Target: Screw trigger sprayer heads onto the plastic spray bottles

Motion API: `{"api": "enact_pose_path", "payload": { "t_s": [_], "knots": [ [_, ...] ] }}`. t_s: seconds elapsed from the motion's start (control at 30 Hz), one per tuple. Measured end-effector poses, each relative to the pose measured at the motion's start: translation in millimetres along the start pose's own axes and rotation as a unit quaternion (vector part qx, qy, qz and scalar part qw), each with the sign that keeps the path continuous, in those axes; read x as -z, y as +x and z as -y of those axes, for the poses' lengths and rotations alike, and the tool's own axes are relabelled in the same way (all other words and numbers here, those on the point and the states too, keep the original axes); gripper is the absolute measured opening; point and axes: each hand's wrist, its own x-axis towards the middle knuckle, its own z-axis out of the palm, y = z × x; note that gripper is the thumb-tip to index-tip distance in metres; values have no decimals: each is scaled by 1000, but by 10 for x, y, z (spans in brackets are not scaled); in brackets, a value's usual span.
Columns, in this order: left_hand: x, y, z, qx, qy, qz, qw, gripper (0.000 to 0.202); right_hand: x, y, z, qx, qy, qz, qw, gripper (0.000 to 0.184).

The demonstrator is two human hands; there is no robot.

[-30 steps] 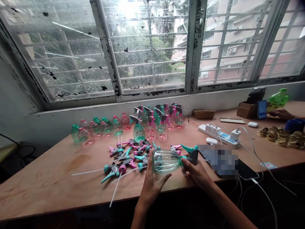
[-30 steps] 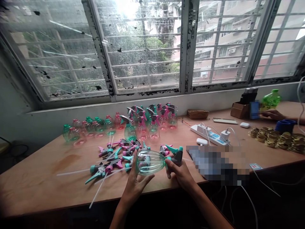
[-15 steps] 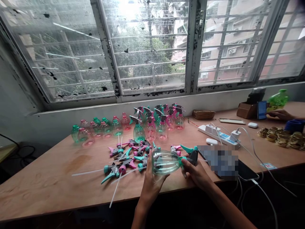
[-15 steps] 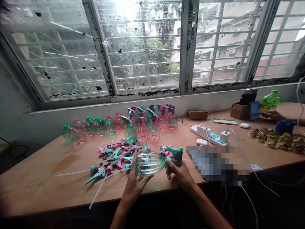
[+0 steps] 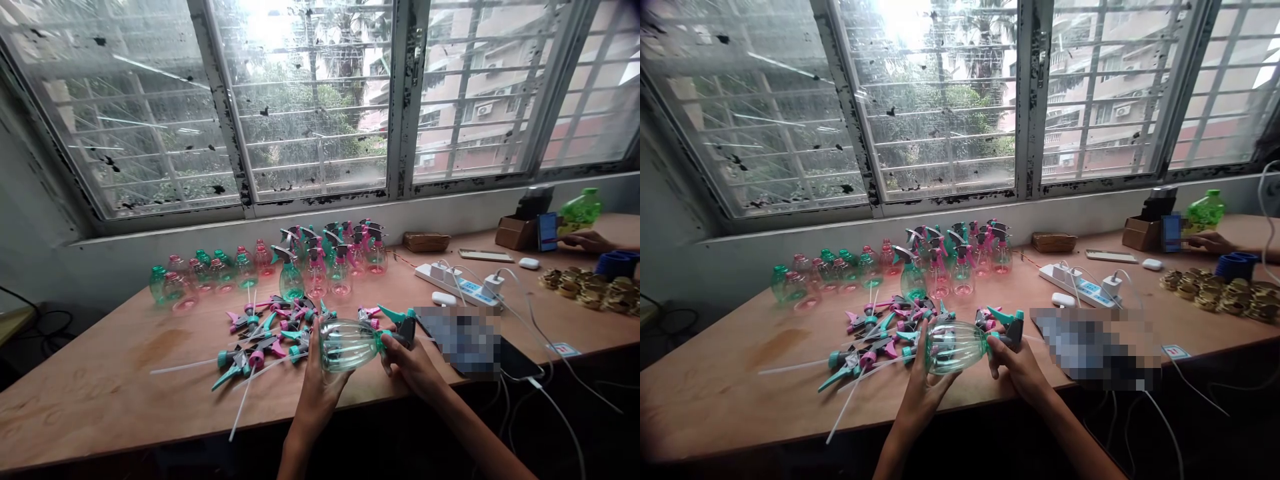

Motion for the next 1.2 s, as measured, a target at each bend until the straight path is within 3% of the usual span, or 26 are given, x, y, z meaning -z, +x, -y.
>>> {"api": "enact_pose_path", "payload": {
  "t_s": [0.37, 0.57, 0.83, 1.07, 1.2],
  "knots": [
    [4, -10, -93, 20, 2, 11, 1000, 108, 31, 2, -60, 15, -11, 11, 1000, 32],
    [36, -33, -131, 32, -13, 32, 999, 99, 8, 11, -35, -1, -4, 10, 1000, 35],
    [41, -25, -23, -33, 30, 0, 999, 86, 25, 6, -58, 2, -22, -2, 1000, 37],
    [18, -28, -74, 6, 10, 6, 1000, 99, 11, 8, -49, 2, -23, -9, 1000, 39],
    [26, -21, -82, 12, -11, 8, 1000, 95, 9, 6, -39, 4, -24, -7, 1000, 39]
  ]
}}
